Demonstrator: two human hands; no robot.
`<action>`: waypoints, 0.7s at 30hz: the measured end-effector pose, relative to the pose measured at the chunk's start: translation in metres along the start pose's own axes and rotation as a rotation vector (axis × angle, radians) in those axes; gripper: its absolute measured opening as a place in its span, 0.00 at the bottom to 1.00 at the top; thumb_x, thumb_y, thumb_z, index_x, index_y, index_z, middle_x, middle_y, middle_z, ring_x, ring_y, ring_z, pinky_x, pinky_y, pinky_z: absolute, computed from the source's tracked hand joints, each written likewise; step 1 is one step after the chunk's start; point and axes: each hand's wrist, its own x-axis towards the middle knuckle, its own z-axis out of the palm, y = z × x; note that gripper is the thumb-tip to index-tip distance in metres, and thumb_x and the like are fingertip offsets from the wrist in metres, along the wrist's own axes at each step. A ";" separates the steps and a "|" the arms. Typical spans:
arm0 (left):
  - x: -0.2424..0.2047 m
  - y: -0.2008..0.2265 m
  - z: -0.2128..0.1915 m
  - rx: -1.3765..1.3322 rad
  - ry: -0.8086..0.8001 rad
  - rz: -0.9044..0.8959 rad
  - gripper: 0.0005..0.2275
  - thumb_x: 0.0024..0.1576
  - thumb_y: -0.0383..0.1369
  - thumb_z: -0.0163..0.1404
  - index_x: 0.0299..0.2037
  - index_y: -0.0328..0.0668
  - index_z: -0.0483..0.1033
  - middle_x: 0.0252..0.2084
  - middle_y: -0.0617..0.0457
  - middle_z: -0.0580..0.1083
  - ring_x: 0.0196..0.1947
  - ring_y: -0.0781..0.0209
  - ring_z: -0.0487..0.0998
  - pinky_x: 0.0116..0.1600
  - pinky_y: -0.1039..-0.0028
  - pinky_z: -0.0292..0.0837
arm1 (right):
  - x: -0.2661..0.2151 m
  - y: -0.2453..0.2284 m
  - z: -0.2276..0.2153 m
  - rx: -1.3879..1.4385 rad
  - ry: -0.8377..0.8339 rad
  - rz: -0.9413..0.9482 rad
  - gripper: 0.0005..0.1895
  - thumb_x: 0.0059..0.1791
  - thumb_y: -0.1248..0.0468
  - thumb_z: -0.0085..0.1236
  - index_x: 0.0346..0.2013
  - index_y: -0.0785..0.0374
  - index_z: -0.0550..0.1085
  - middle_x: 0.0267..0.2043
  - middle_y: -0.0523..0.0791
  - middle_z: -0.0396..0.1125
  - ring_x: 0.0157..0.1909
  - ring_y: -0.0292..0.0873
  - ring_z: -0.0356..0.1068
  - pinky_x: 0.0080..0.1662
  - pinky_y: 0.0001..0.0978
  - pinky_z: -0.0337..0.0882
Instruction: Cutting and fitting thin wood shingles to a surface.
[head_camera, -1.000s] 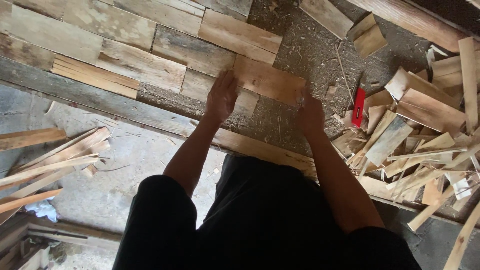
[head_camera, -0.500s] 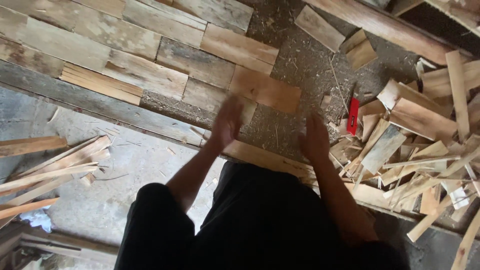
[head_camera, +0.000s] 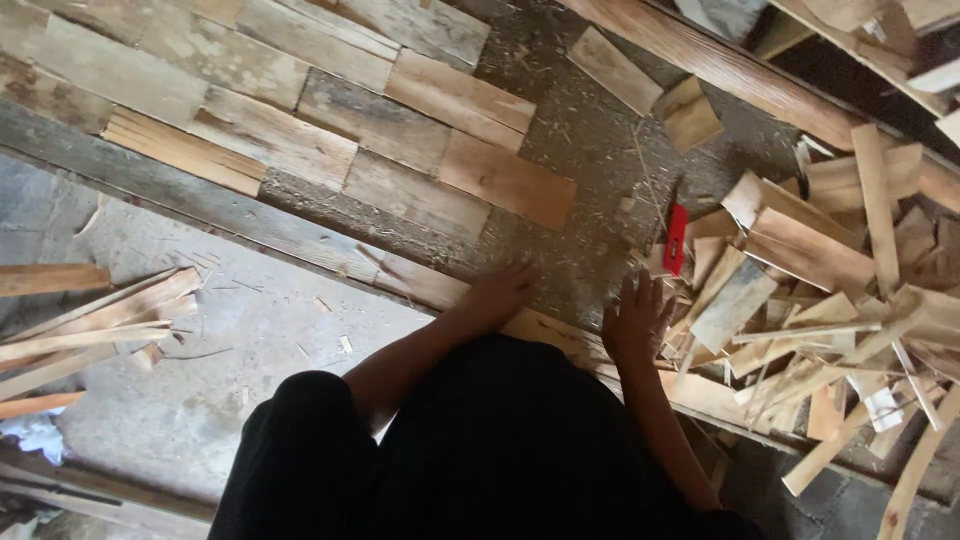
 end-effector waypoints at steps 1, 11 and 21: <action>0.006 0.006 -0.003 0.001 -0.005 0.008 0.14 0.56 0.32 0.51 0.51 0.36 0.76 0.63 0.38 0.70 0.68 0.35 0.67 0.67 0.53 0.67 | -0.001 0.004 0.000 0.002 0.001 0.009 0.30 0.50 0.54 0.54 0.66 0.60 0.69 0.78 0.51 0.53 0.80 0.58 0.48 0.73 0.69 0.42; 0.027 0.037 0.039 0.300 -0.075 -0.112 0.17 0.54 0.34 0.52 0.52 0.36 0.77 0.66 0.31 0.64 0.68 0.27 0.61 0.66 0.46 0.63 | -0.030 0.086 0.010 0.138 0.151 0.165 0.38 0.51 0.46 0.56 0.71 0.63 0.66 0.80 0.57 0.49 0.81 0.63 0.43 0.73 0.67 0.39; 0.033 0.054 0.103 0.046 -0.240 0.026 0.15 0.47 0.35 0.58 0.42 0.37 0.78 0.65 0.38 0.68 0.64 0.33 0.65 0.58 0.52 0.71 | -0.040 0.146 0.016 0.556 0.347 0.290 0.45 0.54 0.41 0.56 0.75 0.67 0.59 0.78 0.61 0.50 0.80 0.64 0.47 0.76 0.65 0.46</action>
